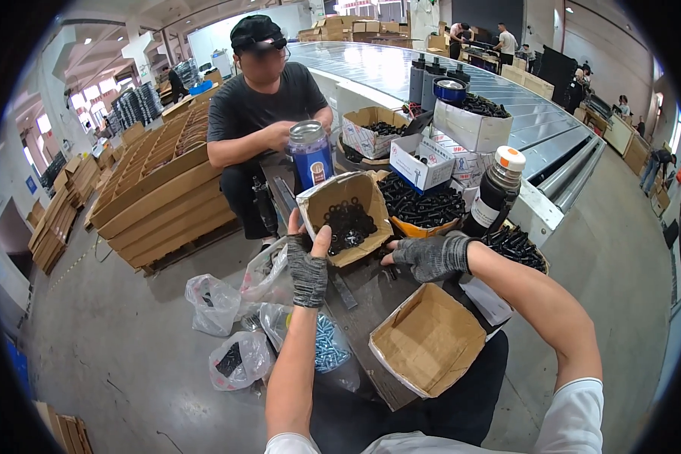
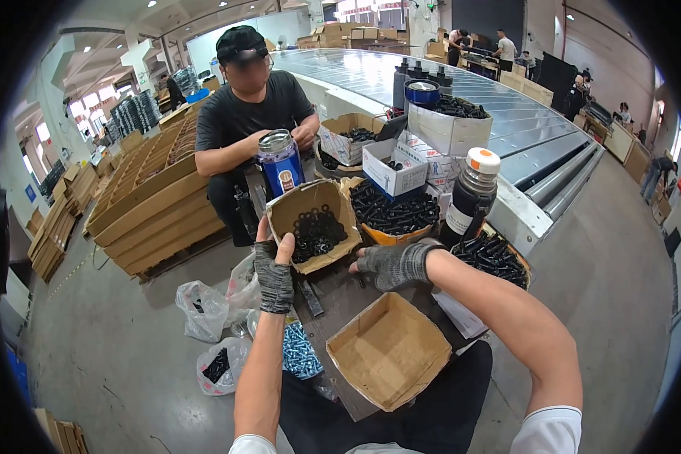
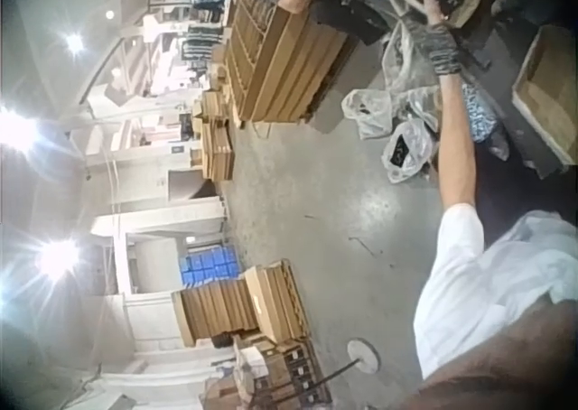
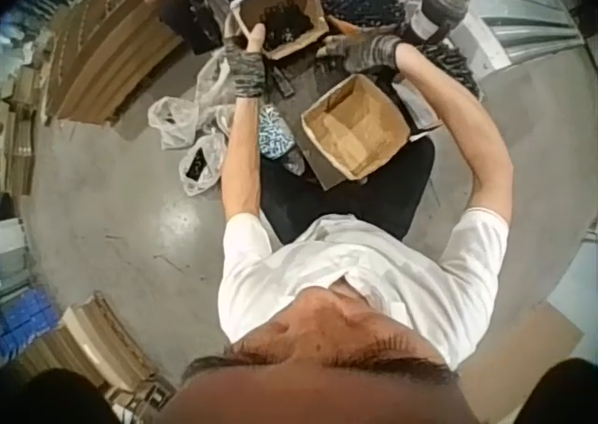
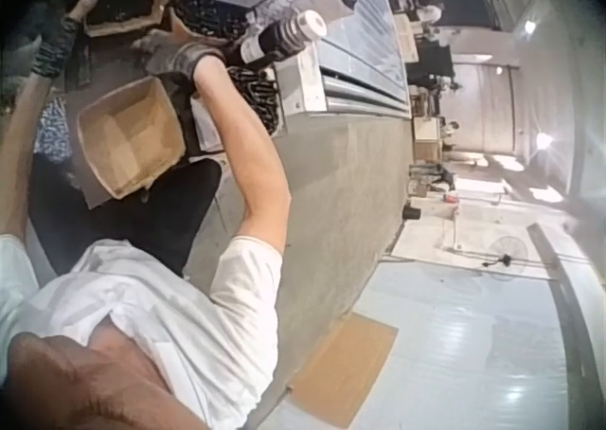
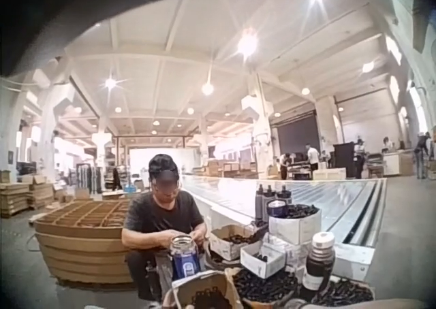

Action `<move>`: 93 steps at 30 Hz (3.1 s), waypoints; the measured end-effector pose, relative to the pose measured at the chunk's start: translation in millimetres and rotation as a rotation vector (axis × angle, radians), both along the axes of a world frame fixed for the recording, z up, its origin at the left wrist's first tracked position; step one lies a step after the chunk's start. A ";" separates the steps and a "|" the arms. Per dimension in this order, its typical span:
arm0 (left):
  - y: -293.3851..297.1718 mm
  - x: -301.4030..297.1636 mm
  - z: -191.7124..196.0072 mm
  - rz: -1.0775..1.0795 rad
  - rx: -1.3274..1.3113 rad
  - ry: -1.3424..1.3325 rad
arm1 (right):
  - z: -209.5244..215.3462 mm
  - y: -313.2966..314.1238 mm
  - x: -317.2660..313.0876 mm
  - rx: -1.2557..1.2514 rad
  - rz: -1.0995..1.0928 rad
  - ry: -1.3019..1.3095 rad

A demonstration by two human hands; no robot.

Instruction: Assembling small washers onto metal rods at an industrial workbench.

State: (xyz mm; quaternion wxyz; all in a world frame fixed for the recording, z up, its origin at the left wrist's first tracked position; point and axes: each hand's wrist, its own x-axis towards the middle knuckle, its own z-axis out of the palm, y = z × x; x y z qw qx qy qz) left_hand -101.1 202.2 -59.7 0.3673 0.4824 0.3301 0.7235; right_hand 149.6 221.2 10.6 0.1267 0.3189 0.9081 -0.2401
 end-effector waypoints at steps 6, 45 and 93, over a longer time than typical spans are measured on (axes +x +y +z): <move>7.7 7.5 3.9 0.025 0.009 0.014 | -10.3 -5.6 -19.8 0.092 0.078 0.175; -84.3 -24.9 2.2 0.205 -0.149 0.374 | 24.6 19.1 -97.5 0.476 -0.250 0.066; -165.6 50.1 91.9 0.098 -0.279 1.395 | -4.7 41.6 -78.1 0.531 -0.324 0.593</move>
